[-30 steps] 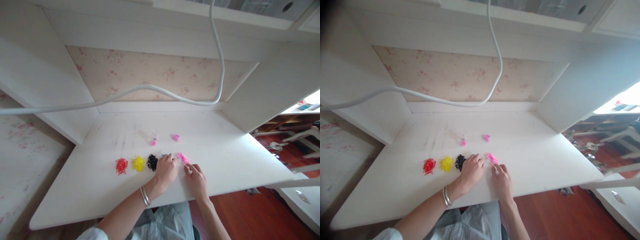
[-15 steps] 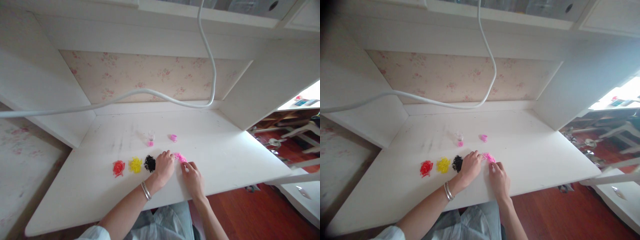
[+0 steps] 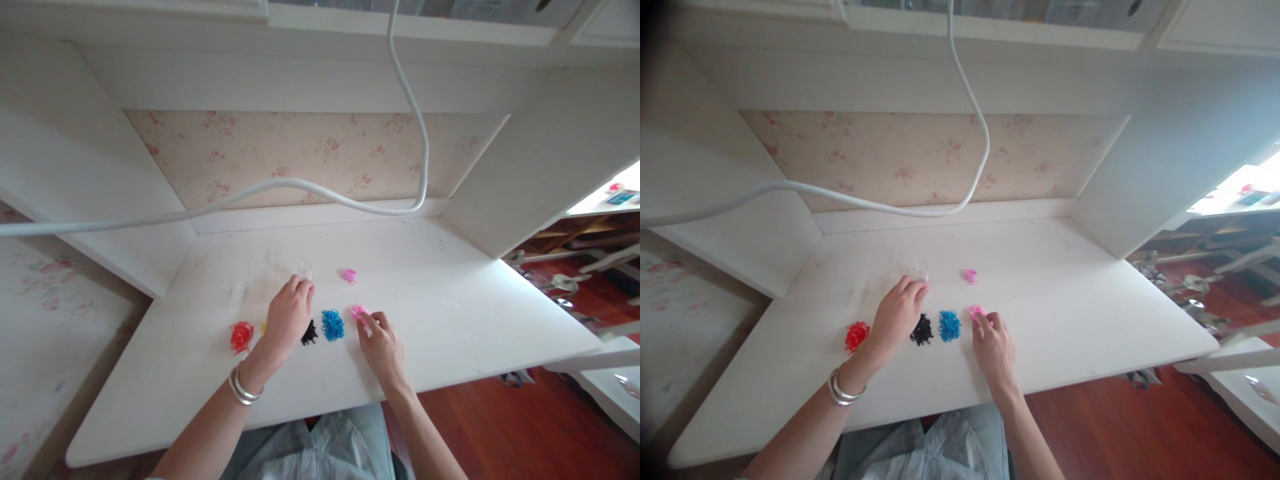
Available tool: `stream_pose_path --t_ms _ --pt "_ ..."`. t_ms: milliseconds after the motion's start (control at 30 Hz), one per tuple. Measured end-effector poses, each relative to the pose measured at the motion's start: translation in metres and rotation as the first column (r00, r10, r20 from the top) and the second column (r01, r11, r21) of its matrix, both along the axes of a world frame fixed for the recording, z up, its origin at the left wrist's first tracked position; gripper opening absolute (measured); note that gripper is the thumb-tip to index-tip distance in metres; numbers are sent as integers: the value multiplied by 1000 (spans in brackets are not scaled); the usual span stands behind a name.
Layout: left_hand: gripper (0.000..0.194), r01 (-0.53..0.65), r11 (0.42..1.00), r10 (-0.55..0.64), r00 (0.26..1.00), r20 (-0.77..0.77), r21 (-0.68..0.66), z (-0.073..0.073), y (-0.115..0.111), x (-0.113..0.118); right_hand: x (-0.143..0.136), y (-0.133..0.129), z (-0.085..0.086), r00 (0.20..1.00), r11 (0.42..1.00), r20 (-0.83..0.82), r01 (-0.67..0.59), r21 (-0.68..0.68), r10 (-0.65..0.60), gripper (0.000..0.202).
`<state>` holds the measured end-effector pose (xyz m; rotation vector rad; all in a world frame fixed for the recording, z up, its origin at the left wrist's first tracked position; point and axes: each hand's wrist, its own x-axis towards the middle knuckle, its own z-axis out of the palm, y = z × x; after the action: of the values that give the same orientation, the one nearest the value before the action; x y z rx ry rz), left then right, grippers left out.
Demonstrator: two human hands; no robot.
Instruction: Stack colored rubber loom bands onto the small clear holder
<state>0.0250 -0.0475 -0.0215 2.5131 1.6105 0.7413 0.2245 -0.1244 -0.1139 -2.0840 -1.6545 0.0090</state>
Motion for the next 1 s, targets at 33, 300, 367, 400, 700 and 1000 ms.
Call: stream_pose_path --t_ms 33,300,367,400,700,1000 --pt "21 -21 1000 21 1000 -2 19 5 4 -6 -1 3 0 1000 1000 22 -14 2 14 27" --pt "23 -146 985 158 978 -139 91 23 31 -20 -4 13 -3 997 997 43 -58 -46 60 26" --pt "23 -145 986 159 971 -181 87 23 35 -17 -3 12 -4 998 998 25 -49 -46 50 26" --pt "23 -143 986 157 968 -197 83 23 37 -16 -3 11 -4 999 998 9 -44 -42 44 27" --pt "25 -171 982 187 944 -271 82 18 44 -10 1 3 -7 978 993 -207 20 120 5 35" --pt "27 -211 977 214 970 -119 42 26 31 -19 -8 9 17 945 969 -322 25 246 58 34"
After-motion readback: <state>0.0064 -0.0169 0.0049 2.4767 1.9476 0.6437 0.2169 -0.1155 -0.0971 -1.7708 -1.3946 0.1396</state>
